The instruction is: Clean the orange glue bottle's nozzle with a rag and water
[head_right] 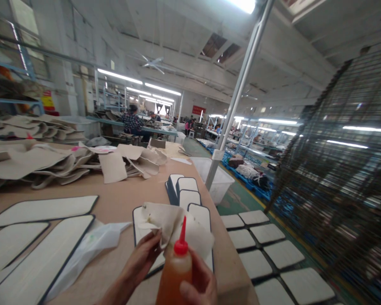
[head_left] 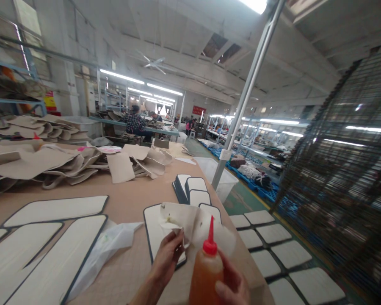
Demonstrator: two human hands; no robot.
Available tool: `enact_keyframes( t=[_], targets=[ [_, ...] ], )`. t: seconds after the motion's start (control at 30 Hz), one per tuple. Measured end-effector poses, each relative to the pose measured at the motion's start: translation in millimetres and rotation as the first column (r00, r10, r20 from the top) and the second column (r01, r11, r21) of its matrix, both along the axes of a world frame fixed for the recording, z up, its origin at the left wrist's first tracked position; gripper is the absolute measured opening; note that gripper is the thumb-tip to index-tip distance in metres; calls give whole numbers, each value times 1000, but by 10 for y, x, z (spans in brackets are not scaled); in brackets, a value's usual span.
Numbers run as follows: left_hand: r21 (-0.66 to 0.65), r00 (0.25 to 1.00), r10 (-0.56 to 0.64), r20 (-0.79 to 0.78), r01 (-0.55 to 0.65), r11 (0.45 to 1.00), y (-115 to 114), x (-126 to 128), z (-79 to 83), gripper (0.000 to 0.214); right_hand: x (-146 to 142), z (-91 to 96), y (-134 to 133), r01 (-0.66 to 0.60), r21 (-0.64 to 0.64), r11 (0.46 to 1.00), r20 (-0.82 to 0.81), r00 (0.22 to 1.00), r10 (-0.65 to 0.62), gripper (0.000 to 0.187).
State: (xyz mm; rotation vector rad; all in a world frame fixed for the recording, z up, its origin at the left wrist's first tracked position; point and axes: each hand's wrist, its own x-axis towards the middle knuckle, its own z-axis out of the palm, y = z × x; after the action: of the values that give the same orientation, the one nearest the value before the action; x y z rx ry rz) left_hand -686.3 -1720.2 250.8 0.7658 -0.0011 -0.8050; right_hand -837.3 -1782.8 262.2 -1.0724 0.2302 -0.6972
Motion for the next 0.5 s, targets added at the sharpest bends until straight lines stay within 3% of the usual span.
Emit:
enact_keyframes(
  t=[0.1, 0.23, 0.37, 0.5],
  targets=[
    [-33, 992, 7, 124, -3, 999, 105, 17, 108, 30, 14, 46, -90, 123, -21, 992, 19, 992, -122, 54],
    [76, 921, -150, 360, 131, 988, 277, 3, 153, 46, 47, -23, -228, 170, -34, 985, 22, 985, -169, 53],
    [136, 895, -285, 344, 253, 958, 460, -52, 157, 51, 118, -73, -250, 208, -34, 977, 19, 978, -208, 54],
    [207, 888, -217, 406, 141, 968, 598, 44, 137, 47, 198, -117, -197, 210, -8, 978, 8, 978, -210, 59]
  ],
)
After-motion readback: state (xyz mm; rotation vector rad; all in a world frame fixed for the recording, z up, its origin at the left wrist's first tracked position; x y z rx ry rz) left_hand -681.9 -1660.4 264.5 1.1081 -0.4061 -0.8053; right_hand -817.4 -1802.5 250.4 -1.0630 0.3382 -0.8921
